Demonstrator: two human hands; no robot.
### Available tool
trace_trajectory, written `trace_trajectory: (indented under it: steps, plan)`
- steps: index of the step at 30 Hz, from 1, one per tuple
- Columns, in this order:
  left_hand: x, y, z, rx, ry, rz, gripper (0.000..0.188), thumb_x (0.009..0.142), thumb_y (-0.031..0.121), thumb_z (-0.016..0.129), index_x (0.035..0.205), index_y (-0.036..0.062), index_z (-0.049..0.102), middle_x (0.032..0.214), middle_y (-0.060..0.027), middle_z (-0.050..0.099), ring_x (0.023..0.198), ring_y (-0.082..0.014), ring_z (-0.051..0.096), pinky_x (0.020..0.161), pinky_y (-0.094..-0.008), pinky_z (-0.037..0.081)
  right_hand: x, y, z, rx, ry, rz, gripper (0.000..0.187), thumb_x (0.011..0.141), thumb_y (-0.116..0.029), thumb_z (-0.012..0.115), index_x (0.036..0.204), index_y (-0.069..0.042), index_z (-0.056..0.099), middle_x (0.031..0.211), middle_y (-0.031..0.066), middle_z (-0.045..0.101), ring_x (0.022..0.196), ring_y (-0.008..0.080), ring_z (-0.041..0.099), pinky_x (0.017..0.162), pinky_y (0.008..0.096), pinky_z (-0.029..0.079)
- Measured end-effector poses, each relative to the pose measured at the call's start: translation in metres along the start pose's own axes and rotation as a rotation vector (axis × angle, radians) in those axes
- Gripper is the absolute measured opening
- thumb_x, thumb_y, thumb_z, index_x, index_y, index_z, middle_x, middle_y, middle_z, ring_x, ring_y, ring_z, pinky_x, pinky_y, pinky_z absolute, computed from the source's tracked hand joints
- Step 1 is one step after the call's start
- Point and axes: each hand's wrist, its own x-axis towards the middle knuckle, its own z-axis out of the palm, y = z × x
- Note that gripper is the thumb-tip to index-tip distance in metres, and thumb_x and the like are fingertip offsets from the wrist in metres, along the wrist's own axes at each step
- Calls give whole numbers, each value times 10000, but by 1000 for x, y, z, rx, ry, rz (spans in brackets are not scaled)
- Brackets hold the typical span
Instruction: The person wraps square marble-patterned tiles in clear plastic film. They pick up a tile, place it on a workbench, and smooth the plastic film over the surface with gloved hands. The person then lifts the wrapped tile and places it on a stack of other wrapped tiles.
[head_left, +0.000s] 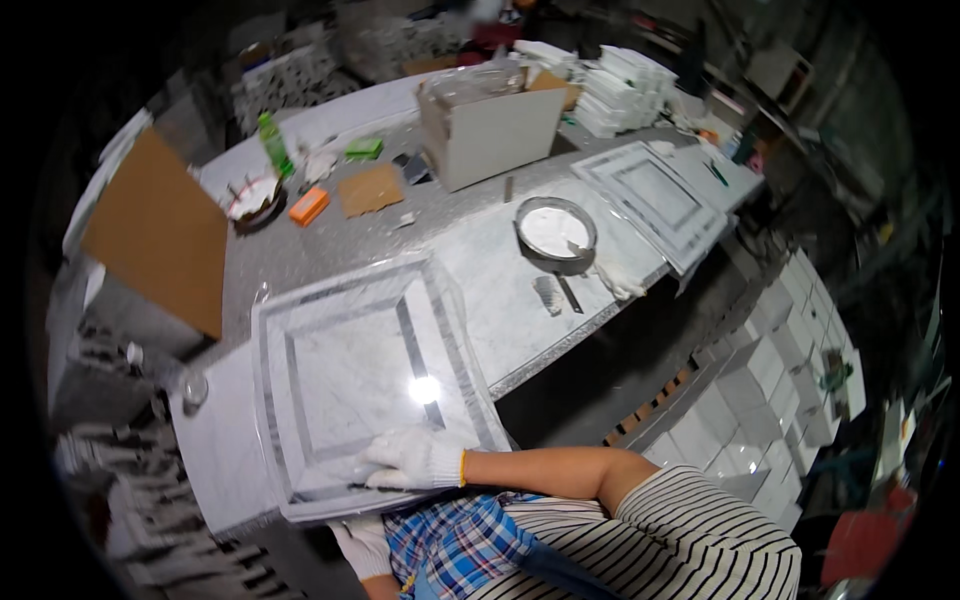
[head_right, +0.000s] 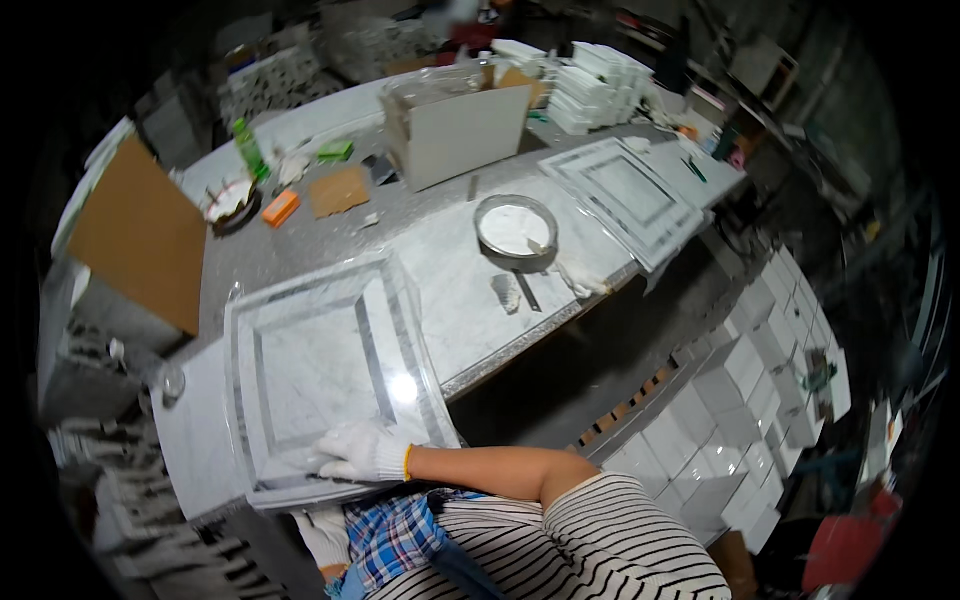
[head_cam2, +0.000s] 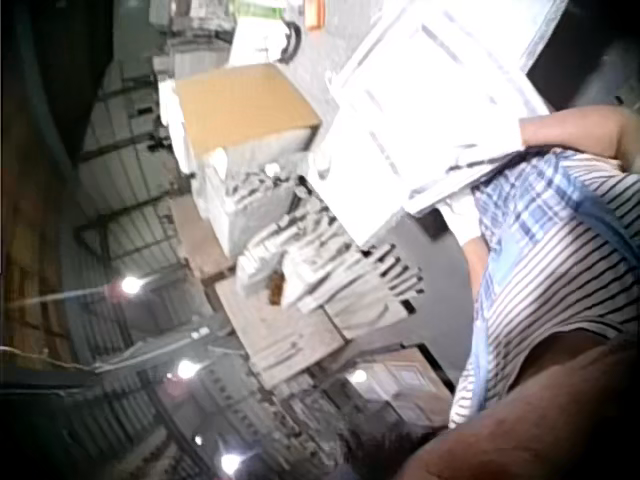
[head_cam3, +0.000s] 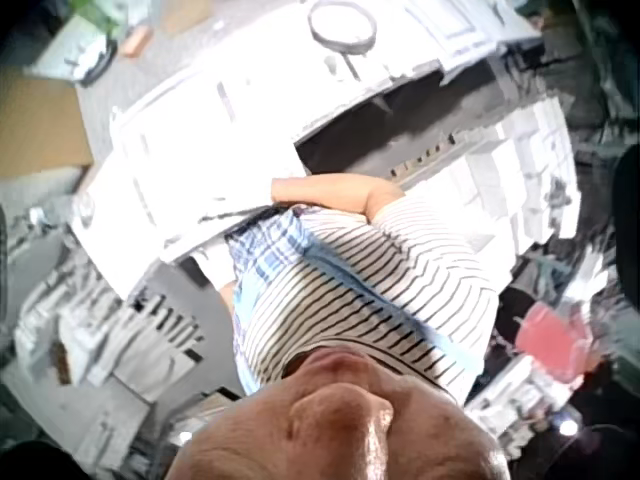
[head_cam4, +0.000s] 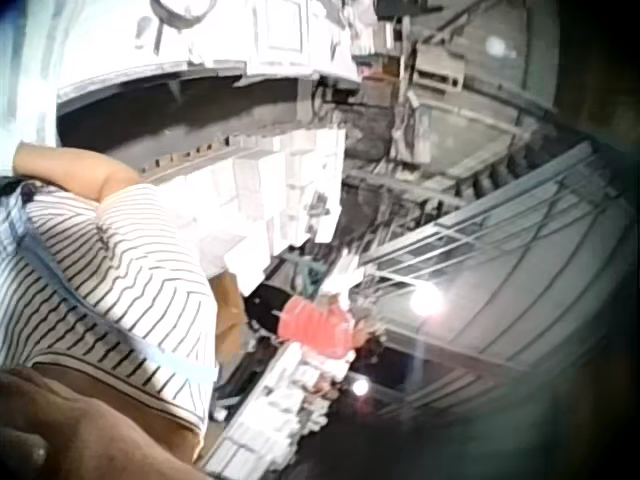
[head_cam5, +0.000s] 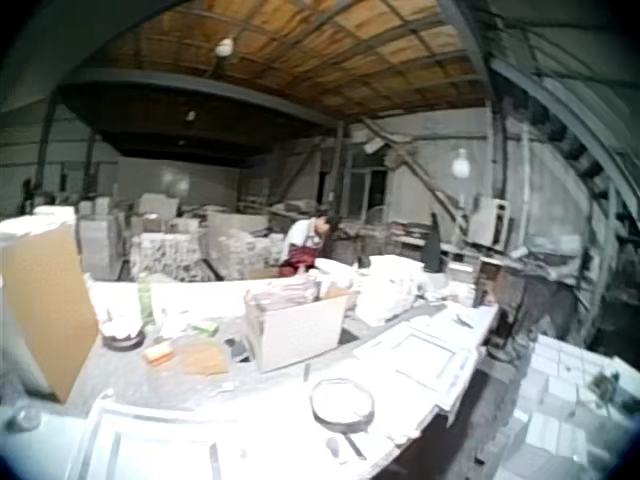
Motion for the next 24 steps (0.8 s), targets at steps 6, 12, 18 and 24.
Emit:
trace_trajectory:
  steps: [6, 12, 18, 24]
  plan:
    - [-7, 5, 13, 75, 165, 17, 567, 1014, 402, 568, 1443, 46, 464, 1457, -159, 520, 1319, -316, 521, 1113, -524, 453, -3, 1, 3, -72, -10, -25, 434, 949, -456, 568, 1169, -91, 655, 1069, 114, 690, 1017, 320, 642, 838, 424, 520]
    - [14, -7, 10, 136, 160, 6, 561, 1012, 406, 571, 1433, 49, 473, 1449, -160, 528, 1313, -316, 527, 1107, -527, 458, -7, 6, 7, 23, 111, -48, 401, 875, -434, 646, 1093, -100, 686, 971, 170, 692, 936, 358, 654, 789, 459, 513]
    - [15, -5, 8, 191, 172, 29, 555, 1010, 410, 573, 1424, 53, 482, 1441, -161, 536, 1307, -317, 533, 1102, -529, 463, -7, 6, 10, -39, 64, -53, 399, 881, -418, 648, 1112, -93, 664, 1000, 112, 692, 970, 336, 640, 801, 447, 513]
    - [17, -1, 3, 224, 177, 29, 549, 1007, 414, 576, 1415, 56, 491, 1433, -162, 543, 1302, -317, 539, 1096, -532, 468, -2, 18, 27, 73, 160, -133, 389, 864, -401, 664, 1101, -92, 671, 988, 122, 694, 970, 336, 639, 821, 444, 507]
